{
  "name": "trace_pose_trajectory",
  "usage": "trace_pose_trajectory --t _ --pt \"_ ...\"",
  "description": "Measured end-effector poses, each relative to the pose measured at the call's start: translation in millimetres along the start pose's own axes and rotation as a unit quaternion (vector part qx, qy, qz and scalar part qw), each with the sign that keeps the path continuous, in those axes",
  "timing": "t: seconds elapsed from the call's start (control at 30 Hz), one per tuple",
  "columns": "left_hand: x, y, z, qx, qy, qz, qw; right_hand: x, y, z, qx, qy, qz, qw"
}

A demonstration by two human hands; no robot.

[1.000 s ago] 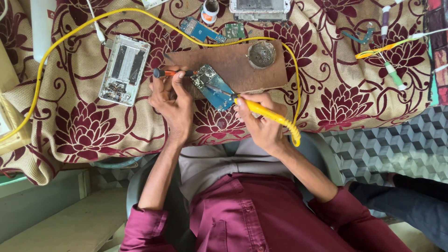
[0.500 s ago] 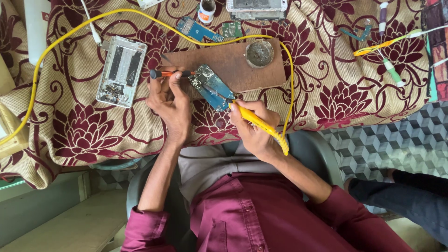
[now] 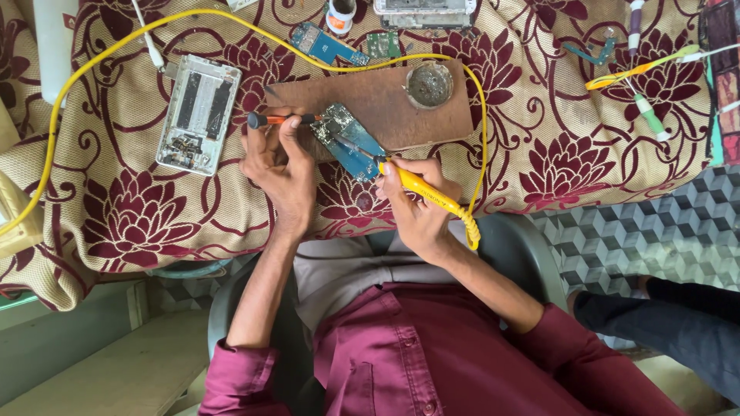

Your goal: The person uses a soldering iron and a screwdriver to work on a small blue circuit board placed on a wooden board. They repeatedly apply the soldering iron to various points on the board while holding it steady with the screwdriver.

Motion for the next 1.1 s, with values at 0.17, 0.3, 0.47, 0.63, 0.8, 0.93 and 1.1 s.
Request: trace_pose_trajectory --t 0.17,0.3,0.47,0.63,0.8,0.93,1.1 --pt "-1 -1 0 0.006 -0.008 0.007 1.0 -6 5 -14 0.08 0.043 -0.044 0.995" --pt "-3 1 4 0.018 -0.022 0.002 1.0 -11 7 -39 0.178 0.126 -0.11 0.97" --pt "-2 -6 27 -0.239 -0.101 -0.098 0.961 -16 -5 -54 0.271 0.224 -0.151 0.924" --pt "-9 -12 32 -0.215 -0.139 -0.116 0.96 -9 -43 -64 0.333 0.311 -0.222 0.862" --pt "-2 1 0 -0.157 0.002 0.018 0.987 4 -76 -56 0.357 0.3 -0.221 0.856" --pt "-3 6 -1 0.042 0.015 0.041 0.998 4 -88 -63 0.366 0.32 -0.259 0.835" --pt "-8 -17 -4 0.1 0.028 -0.045 0.994 11 -92 -59 0.336 0.299 -0.251 0.857"
Point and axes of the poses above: each hand's wrist, its own x-axis towards the middle knuckle, its own y-axis out of the palm, z = x × y, the point moved 8 cm from there along x, towards the middle knuckle
